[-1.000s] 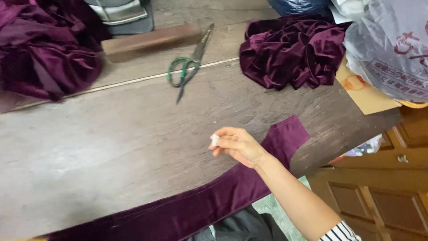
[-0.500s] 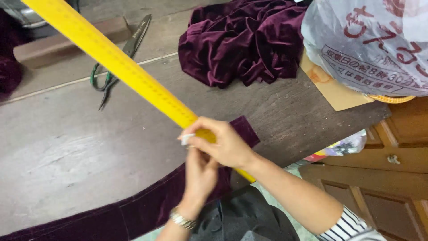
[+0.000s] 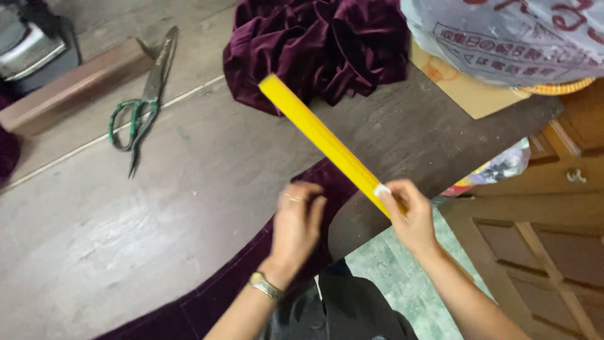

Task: The person measures and marks a piece of purple velvet fabric using a yellow ruler and chalk. They then use shears to cut the fabric along the marked lines, separating a strip from the main piece. The person folds and aligns the cut fabric pieces on the table.

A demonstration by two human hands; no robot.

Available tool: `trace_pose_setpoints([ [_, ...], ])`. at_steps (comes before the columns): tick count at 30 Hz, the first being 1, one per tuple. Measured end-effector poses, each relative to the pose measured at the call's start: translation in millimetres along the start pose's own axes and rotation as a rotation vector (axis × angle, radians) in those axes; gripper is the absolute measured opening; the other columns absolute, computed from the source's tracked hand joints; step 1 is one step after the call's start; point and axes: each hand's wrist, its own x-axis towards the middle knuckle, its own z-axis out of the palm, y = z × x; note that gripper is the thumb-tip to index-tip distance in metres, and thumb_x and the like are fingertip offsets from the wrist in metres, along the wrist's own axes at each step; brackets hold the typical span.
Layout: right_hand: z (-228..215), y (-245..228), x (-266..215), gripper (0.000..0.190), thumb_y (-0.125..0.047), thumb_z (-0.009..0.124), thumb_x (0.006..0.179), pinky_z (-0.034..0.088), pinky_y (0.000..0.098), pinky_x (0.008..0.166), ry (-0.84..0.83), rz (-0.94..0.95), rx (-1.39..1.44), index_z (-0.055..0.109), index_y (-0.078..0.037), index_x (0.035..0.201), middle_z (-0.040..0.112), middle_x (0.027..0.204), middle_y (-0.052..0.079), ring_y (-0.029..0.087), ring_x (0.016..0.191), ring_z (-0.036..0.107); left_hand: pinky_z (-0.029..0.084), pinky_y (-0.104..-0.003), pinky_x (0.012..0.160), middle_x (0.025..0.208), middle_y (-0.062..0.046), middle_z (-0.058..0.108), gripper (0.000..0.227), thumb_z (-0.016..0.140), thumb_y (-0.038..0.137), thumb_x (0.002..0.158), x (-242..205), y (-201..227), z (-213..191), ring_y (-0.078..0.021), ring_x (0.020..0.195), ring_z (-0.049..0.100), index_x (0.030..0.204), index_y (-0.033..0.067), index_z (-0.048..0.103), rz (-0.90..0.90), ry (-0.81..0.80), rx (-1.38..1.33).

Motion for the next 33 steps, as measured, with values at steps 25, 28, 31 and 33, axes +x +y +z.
trace_pose_setpoints([
  [25,-19.6,73.8,-110.8,0.013,-0.017,0.065,0.085,0.056,0.0193,0.057,0.062,0.247,-0.123,0.061,-0.008,0.093,0.068,0.088,0.005,0.012,0.087,0.069,0.029,-0.057,0.112,0.133,-0.02,0.048,0.043,0.067,0.032,0.088,35.4,-48.8,40.5,-0.0377,0.131,0.043,0.122,0.0071,0.057,0.198,-0.189,0.495],
  [28,-20.1,75.5,-110.7,0.013,-0.017,0.064,0.086,0.055,0.0197,0.058,0.058,0.233,-0.126,0.061,-0.008,0.093,0.068,0.089,0.005,0.013,0.09,0.069,0.03,-0.057,0.112,0.133,-0.019,0.049,0.042,0.068,0.033,0.089,34.0,-50.0,42.5,-0.0369,0.131,0.044,0.122,0.009,0.057,0.214,-0.171,0.501],
  [31,-19.6,76.2,-112.3,0.013,-0.018,0.064,0.085,0.052,0.0191,0.053,0.065,0.233,-0.145,0.06,-0.008,0.091,0.068,0.087,0.004,0.012,0.084,0.07,0.03,-0.056,0.113,0.134,-0.017,0.048,0.042,0.066,0.035,0.089,32.6,-50.7,43.4,-0.0359,0.132,0.043,0.123,0.0114,0.057,0.209,-0.169,0.519],
  [33,-19.5,79.2,-115.0,0.014,-0.017,0.065,0.084,0.055,0.0186,0.051,0.055,0.26,-0.135,0.06,-0.007,0.093,0.069,0.088,0.005,0.013,0.087,0.071,0.03,-0.055,0.113,0.133,-0.017,0.049,0.041,0.067,0.035,0.089,32.1,-50.7,43.8,-0.0357,0.131,0.044,0.123,0.0127,0.057,0.221,-0.157,0.524],
])
